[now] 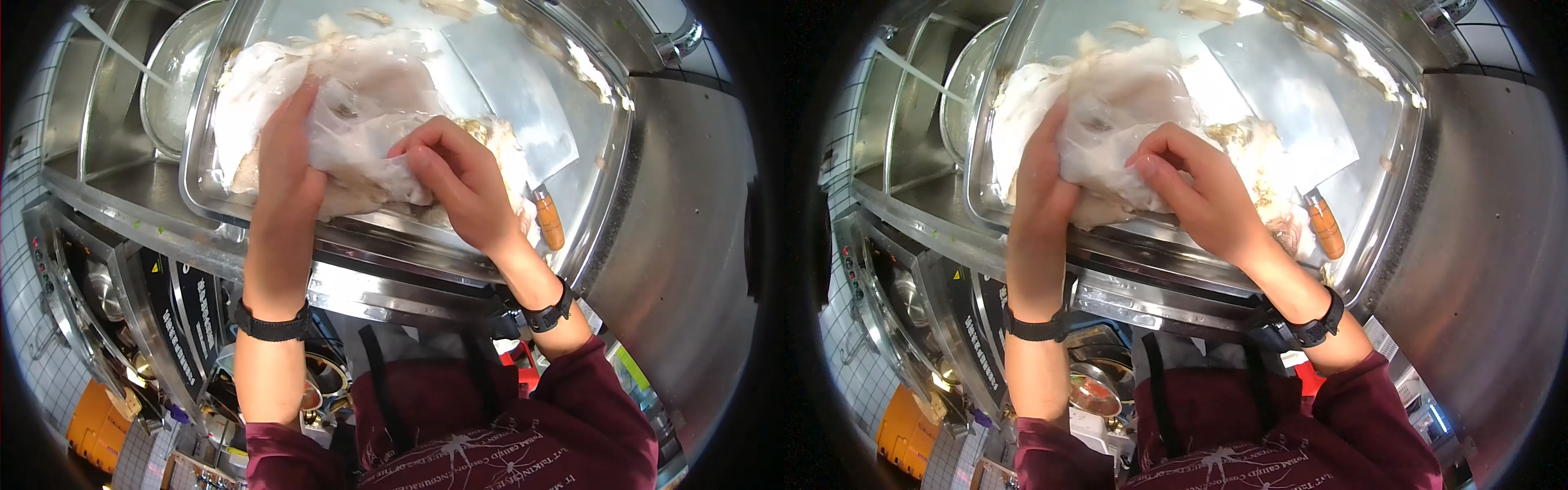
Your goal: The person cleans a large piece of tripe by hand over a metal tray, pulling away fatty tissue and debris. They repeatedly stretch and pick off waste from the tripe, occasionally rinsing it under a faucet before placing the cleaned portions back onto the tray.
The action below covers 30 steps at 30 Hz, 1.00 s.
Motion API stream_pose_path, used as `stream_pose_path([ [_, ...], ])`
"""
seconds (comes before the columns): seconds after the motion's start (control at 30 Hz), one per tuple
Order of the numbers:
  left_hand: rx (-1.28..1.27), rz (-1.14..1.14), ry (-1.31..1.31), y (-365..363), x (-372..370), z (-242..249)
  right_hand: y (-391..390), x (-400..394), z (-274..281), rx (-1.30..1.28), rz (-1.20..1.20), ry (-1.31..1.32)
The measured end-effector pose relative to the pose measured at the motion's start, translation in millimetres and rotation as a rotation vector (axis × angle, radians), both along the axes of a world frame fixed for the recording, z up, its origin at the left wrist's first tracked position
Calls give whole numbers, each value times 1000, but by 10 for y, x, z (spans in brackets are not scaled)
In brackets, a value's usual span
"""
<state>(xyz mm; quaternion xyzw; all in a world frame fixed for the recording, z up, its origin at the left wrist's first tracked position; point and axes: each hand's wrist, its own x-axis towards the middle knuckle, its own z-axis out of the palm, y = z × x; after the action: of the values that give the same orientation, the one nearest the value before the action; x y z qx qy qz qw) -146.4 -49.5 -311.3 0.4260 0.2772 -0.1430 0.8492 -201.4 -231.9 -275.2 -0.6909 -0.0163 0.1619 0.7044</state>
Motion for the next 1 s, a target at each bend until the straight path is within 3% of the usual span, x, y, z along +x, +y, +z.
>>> stream_pose_path([
  [0.1, 17, 65, -8, -52, -24, 132, 70, 42, -10, -9, 2, 42],
  [0.17, 173, -61, -192, -25, -54, 149, 106, 47, -8, 42, -8, 49],
  [0.27, 136, 23, 3, 14, 77, -53, 136, 42, 8, 28, 59, 28],
  [0.4, 269, 79, -21, -24, 83, -112, 105, -61, 27, 12, 271, 21],
  [0.47, 1081, -209, -253, 10, 63, -133, 39, -113, 79, -22, 343, 68],
  [0.57, 1301, -149, -341, -7, 120, -116, -12, -271, 177, -85, 378, -22],
  [0.7, 1244, -138, -354, 4, 171, -146, -138, -409, 286, -210, 347, -14],
  [0.8, 1219, -257, -334, 37, 172, -169, -138, -494, 158, -262, 297, -95],
  [0.87, 781, -189, -181, 56, 167, -157, -145, -518, 90, -286, 281, -114],
  [1.0, 661, -269, -76, 91, 21, 74, -168, -513, 58, -286, 241, -103],
])
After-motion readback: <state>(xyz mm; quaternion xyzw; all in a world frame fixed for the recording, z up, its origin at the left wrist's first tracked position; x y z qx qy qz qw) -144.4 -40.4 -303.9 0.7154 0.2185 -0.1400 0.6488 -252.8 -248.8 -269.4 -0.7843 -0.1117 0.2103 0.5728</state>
